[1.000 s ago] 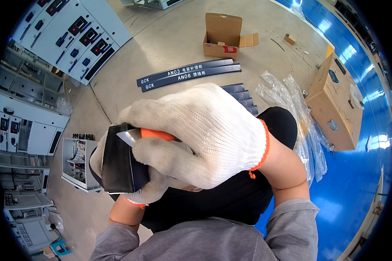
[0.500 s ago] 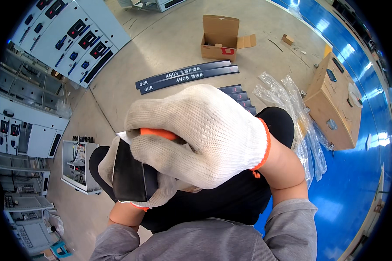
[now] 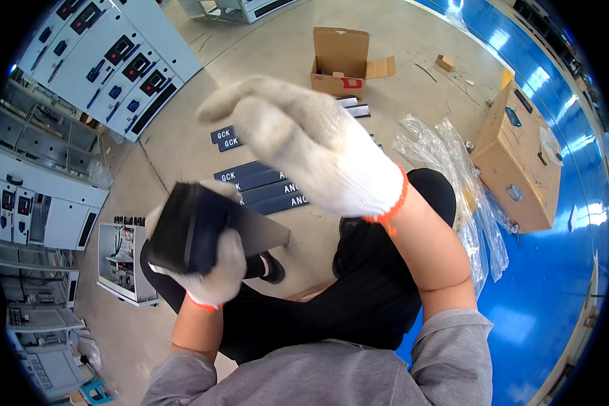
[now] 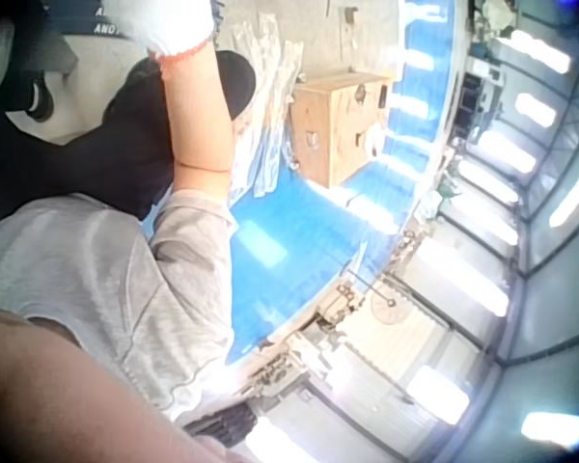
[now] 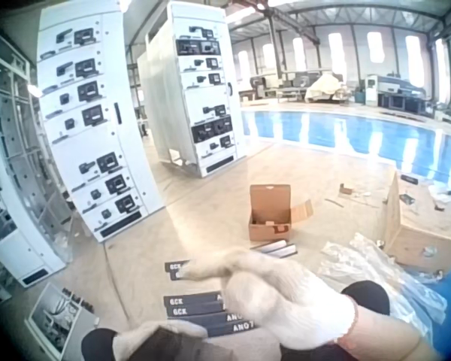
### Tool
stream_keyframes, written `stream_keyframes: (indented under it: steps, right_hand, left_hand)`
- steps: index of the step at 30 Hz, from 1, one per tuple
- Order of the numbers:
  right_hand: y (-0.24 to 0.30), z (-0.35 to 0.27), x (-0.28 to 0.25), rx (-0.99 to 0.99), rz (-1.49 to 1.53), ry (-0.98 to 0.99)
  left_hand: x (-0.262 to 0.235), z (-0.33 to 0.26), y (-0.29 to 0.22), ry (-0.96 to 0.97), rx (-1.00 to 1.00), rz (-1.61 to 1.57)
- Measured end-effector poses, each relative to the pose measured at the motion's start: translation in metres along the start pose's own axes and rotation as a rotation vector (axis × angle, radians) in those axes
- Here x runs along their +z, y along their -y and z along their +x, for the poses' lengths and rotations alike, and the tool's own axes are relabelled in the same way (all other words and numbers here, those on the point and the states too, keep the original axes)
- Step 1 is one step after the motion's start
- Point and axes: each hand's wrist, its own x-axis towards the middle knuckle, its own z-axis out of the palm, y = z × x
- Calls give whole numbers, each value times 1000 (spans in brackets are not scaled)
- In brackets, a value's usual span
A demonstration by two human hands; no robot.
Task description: The person sits on the floor and uses a utility knife to scrape adhesive labels off the edges of several dark rectangular metal plates. They handle the plates one at a time, scraping each edge, then placing the plate back on the floor.
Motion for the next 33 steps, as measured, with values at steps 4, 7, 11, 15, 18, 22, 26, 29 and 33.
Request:
stream_keyframes:
  steps: [4, 7, 11, 15, 18, 22, 26, 29, 33]
  right_hand:
    - [-24, 6, -10, 168, -120, -11]
    - [-46, 7, -10, 288, -64, -45]
    - [-71, 13, -15, 477, -143, -82]
    - [-92, 11, -33, 658, -287, -194]
    - [-105, 3, -57, 697, -421, -174]
    - [-113, -14, -116, 770, -472, -217]
    - [-113, -41, -185, 812, -660, -453]
    - [-111, -56, -196, 968, -499, -468]
    - [-104, -58, -150, 723, 64, -292]
  left_hand:
    - [7, 3, 40, -138, -459, -573]
    - [13, 3, 82, 32, -603, -823]
    - [35, -6, 107, 116, -670, -732]
    - [23, -8, 125, -319, -617, -535]
    - [-52, -7, 173, -536, -692, -740]
    - [-149, -50, 249, -681, -641, -77]
    - [-208, -107, 292, -694, -694, 99]
    - [-218, -133, 317, -722, -867, 371]
    - [-209, -134, 345, -1010, -951, -375]
